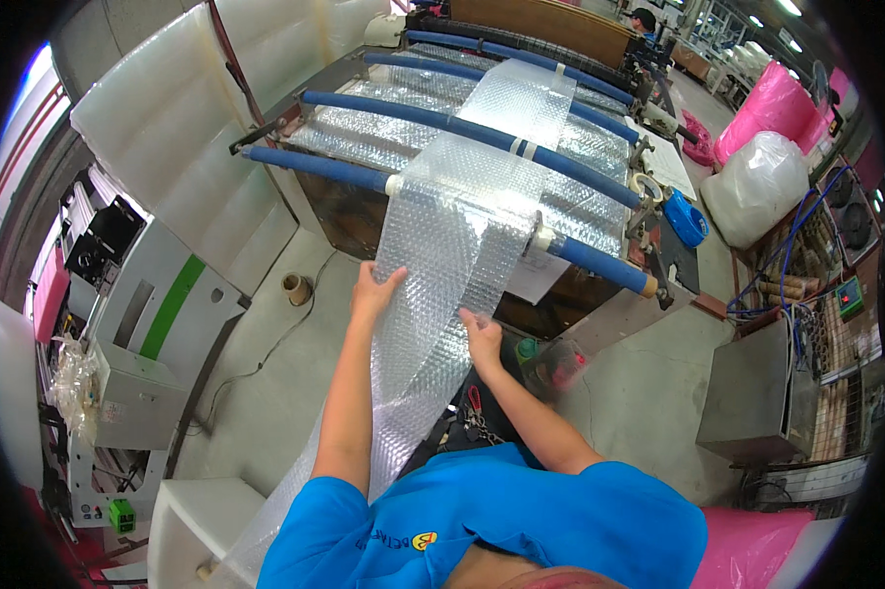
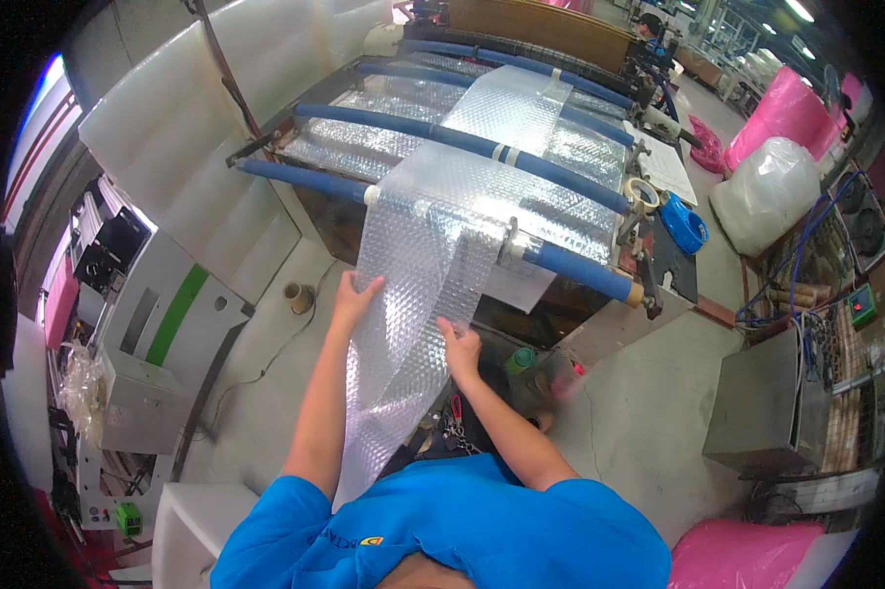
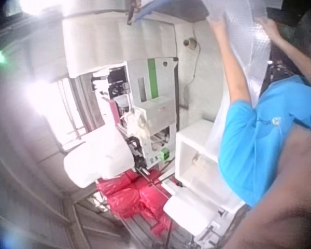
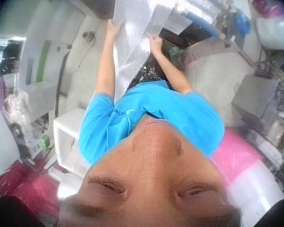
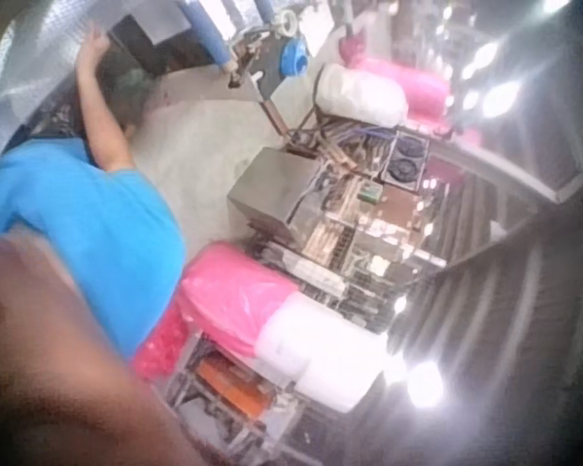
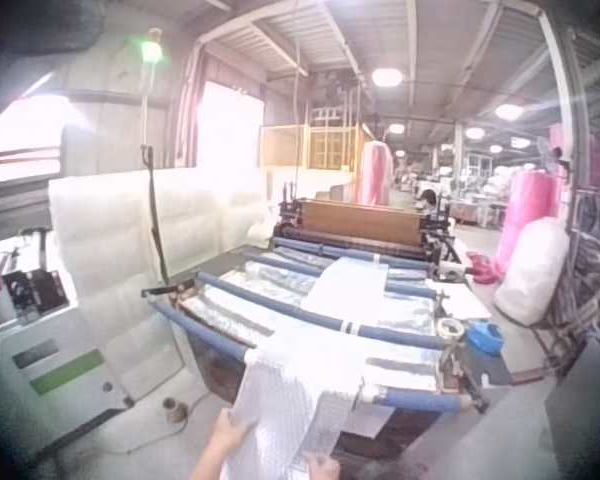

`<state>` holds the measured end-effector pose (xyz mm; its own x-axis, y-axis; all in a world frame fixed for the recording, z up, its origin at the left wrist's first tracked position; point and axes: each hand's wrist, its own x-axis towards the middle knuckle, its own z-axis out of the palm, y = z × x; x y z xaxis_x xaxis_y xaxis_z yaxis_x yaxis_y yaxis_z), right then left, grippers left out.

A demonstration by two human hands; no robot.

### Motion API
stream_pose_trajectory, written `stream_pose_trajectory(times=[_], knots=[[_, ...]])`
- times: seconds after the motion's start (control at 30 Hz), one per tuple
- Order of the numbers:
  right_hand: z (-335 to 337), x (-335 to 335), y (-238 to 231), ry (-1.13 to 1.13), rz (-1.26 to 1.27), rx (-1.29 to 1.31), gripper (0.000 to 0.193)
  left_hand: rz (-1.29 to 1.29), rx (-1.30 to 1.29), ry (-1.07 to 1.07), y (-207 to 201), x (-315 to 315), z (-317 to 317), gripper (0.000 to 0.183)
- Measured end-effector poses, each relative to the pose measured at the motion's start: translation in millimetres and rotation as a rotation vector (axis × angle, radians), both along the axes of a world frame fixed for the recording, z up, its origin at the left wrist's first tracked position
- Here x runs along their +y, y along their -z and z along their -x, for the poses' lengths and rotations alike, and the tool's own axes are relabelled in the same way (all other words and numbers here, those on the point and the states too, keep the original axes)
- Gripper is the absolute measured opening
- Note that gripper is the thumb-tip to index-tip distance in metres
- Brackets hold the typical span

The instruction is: The person stands in a factory setting and handles a sheet of bubble wrap that is being fed through a machine. They use both hands to guide and smooth the material as it moves along the rollers.

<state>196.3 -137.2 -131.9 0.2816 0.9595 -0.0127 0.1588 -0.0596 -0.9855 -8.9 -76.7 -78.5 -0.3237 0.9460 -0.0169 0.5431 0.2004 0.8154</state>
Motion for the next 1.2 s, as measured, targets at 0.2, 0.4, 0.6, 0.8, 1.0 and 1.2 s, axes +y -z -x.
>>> stream_pose_trajectory(times=[0.2, 0.4, 0.6, 0.8, 1.0, 1.2], knots=[[5, -61, 4, -0.192, 0.288, 0.022, 0.026, -0.115, 0.0, -0.136, -27, -56, 10, 0.052], [20, -104, -79, -0.363, -0.062, 0.094, 0.025, -0.2, -0.122, -0.075, -49, -55, 36, 0.032], [1, -69, -22, -0.304, 0.085, -0.232, 0.041, -0.053, -0.312, 0.122, 1, -39, 35, 0.029], [-9, -56, -5, -0.289, 0.064, -0.27, 0.044, 0.086, -0.452, 0.274, 32, -19, 46, 0.043], [3, -61, -11, -0.342, 0.175, -0.195, 0.044, 0.066, -0.222, 0.139, 16, -47, 43, 0.028], [-4, -53, 29, -0.215, 0.03, -0.17, 0.038, -0.027, -0.072, 0.039, 13, -44, 14, 0.041]])
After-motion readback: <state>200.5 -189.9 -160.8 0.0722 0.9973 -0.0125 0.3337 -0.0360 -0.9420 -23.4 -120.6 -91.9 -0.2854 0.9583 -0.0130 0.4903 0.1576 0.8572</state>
